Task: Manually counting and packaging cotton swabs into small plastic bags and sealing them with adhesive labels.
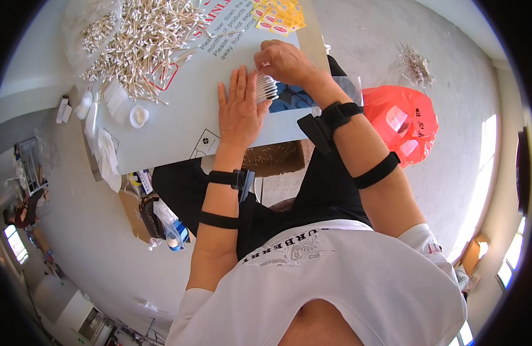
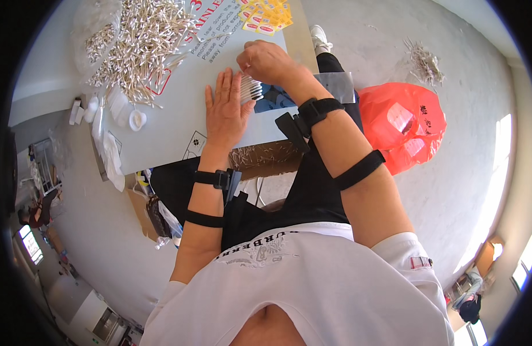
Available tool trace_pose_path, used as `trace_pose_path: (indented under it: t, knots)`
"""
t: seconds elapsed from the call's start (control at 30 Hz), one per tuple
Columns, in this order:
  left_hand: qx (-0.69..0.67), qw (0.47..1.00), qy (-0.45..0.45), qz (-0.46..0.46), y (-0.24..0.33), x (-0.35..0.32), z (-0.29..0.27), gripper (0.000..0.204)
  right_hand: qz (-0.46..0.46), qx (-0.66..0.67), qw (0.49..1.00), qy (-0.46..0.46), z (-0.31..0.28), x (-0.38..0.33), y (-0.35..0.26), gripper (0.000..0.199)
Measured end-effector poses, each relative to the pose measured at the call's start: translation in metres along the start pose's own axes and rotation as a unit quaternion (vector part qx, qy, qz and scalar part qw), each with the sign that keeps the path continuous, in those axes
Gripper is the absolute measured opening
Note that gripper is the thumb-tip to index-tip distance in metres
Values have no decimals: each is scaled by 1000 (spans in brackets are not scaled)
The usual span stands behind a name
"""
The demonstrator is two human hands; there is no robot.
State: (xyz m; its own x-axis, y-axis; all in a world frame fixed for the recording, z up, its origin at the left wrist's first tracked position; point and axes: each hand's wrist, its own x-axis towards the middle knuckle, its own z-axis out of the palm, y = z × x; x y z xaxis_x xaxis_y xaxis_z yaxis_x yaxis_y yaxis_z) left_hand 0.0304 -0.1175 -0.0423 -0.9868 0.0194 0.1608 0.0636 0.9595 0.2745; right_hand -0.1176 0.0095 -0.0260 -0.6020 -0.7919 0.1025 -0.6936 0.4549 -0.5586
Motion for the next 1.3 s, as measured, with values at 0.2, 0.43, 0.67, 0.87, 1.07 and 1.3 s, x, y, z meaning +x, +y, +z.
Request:
trace_pose_path:
  t: [0.2, 0.43, 0.67, 0.87, 1.07, 1.3]
  knots:
    - [-390, 893, 199, -107, -3, 15, 8, 52, 12, 250, 933, 258, 28, -15, -3, 23]
    - [-428, 866, 225, -132, 3, 28, 17, 47, 35, 57, 961, 270, 30, -23, -18, 25]
    - [-526, 797, 259, -147, 6, 31, 17, 49, 79, 337, 905, 249, 35, -20, -26, 27]
    - [-555, 774, 266, -148, 19, 27, 17, 48, 126, 346, 864, 345, 59, -50, -53, 26]
    - [-600, 740, 261, -153, 12, 24, 15, 51, 152, 383, 832, 372, 64, -53, -58, 26]
    - [-595, 760, 223, -132, 12, 3, 6, 61, 171, 473, 777, 379, 68, -55, -50, 28]
